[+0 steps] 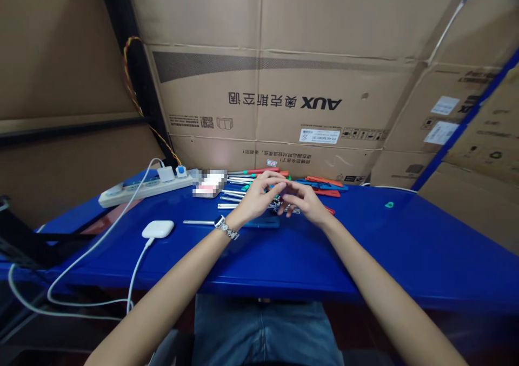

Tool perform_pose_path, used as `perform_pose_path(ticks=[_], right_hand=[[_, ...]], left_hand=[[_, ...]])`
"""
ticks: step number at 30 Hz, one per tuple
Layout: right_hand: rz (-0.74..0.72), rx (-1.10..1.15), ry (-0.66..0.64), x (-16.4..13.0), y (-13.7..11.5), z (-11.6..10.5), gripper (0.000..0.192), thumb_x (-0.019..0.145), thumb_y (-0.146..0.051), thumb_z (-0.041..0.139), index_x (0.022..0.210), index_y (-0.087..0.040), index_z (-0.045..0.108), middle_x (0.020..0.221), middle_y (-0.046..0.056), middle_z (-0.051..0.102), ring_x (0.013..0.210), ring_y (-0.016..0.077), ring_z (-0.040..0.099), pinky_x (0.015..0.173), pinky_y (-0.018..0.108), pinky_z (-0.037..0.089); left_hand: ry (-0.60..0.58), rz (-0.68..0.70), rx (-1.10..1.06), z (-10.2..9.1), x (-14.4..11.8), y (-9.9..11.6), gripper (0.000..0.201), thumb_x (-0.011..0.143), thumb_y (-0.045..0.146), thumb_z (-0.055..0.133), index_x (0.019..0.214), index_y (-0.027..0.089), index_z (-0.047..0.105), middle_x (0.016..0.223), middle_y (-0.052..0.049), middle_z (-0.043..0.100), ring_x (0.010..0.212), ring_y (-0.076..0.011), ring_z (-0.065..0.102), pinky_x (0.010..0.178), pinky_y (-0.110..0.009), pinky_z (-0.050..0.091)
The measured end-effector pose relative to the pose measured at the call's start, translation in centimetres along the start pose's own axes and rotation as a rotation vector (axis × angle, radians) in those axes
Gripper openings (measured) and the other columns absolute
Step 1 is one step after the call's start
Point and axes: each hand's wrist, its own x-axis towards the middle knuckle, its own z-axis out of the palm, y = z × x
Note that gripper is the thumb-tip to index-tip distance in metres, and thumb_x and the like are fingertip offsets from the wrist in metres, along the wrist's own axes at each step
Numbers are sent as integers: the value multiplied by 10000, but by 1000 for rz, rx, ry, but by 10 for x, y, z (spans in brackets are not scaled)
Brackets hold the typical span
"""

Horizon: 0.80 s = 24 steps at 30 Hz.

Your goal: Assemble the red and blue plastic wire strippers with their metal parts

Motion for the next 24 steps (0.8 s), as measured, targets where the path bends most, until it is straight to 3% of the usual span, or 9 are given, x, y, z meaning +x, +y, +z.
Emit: perform_pose_path(ticks=[5,10,15,20,24], right_hand=[[46,-19,-11,2,-1,3,407,762,-508,710,959,-157,648,828,57,714,624,196,722,470,234,518],[33,13,95,5,4,9,433,678,-516,788,834,-175,573,671,2,679,525,167,686,451,228,515],[11,5,132,3,5,8,419,701,-485,783,854,-194,523,614,-45,625,465,145,647,421,221,496],[50,63,-59,-1,-7,-5,498,778,-483,715,1157,-187,587,847,32,708,633,189,718,475,249,546],[72,54,-92,0,-7,-9,459,801,-495,698,1098,-147,662,767,52,723,700,205,731,544,266,574]], left_hand=[[88,-53,-36,2,0,-1,242,883,370,634,1023,190,715,1121,-98,640,1076,-228,597,837,-330,501],[208,-97,-69,11,0,-2,200,769,331,758,806,157,668,947,-58,652,942,-199,622,749,-283,480],[80,-34,-29,9,1,-1,169,867,327,652,873,167,706,952,-69,680,959,-206,623,770,-303,485],[-43,6,1,1,0,0,242,935,338,562,946,174,740,1136,-110,633,1148,-241,570,993,-388,440],[-28,14,-35,0,0,5,245,933,350,571,1055,197,718,1206,-114,604,1195,-244,546,989,-387,449]])
